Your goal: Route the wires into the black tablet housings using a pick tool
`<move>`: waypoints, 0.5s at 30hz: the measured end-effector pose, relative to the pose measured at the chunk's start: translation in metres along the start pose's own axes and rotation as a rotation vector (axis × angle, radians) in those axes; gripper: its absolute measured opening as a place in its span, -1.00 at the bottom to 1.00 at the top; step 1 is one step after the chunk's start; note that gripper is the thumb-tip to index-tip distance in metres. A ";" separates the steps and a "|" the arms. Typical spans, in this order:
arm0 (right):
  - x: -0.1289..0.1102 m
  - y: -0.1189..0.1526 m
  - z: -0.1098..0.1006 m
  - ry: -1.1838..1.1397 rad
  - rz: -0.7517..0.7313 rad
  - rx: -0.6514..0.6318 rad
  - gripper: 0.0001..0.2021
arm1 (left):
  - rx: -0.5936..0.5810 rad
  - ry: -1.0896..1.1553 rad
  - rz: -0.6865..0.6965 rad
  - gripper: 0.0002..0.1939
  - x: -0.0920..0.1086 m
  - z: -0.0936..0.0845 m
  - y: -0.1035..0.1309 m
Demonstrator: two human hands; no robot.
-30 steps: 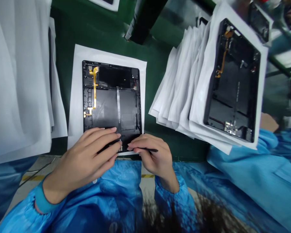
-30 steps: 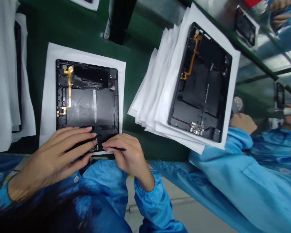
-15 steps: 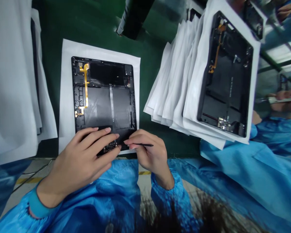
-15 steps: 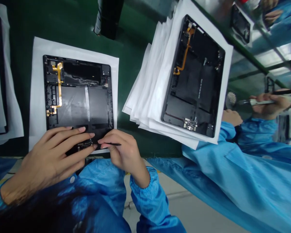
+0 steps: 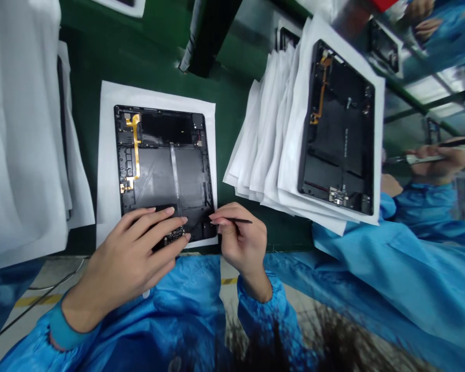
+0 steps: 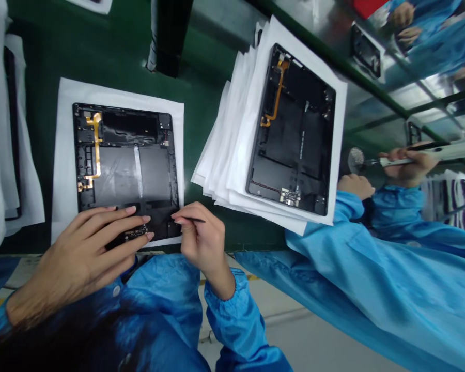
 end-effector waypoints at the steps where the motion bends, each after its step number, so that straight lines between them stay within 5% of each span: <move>1: 0.001 0.000 -0.003 0.018 0.013 0.024 -0.81 | -0.002 0.001 -0.005 -0.76 0.000 0.000 0.000; 5: 0.000 0.001 -0.007 0.016 0.039 0.039 -0.82 | 0.033 0.064 -0.021 -0.75 -0.002 -0.008 0.003; 11: 0.017 0.001 -0.020 -0.022 0.211 0.178 -0.81 | 0.251 0.042 -0.179 -0.67 -0.029 -0.057 0.023; 15: 0.012 0.000 -0.019 -0.037 0.182 0.213 -0.84 | 0.221 -0.040 -0.296 -0.59 -0.043 -0.069 0.042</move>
Point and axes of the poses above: each hand's wrist, its own y-axis away from the middle knuckle, its own z-axis out of the palm, x = y × z, the point moved 10 cm from there along -y, towards the middle knuckle, and after that the axes turned 12 degrees about x, right-handed, at the moved point
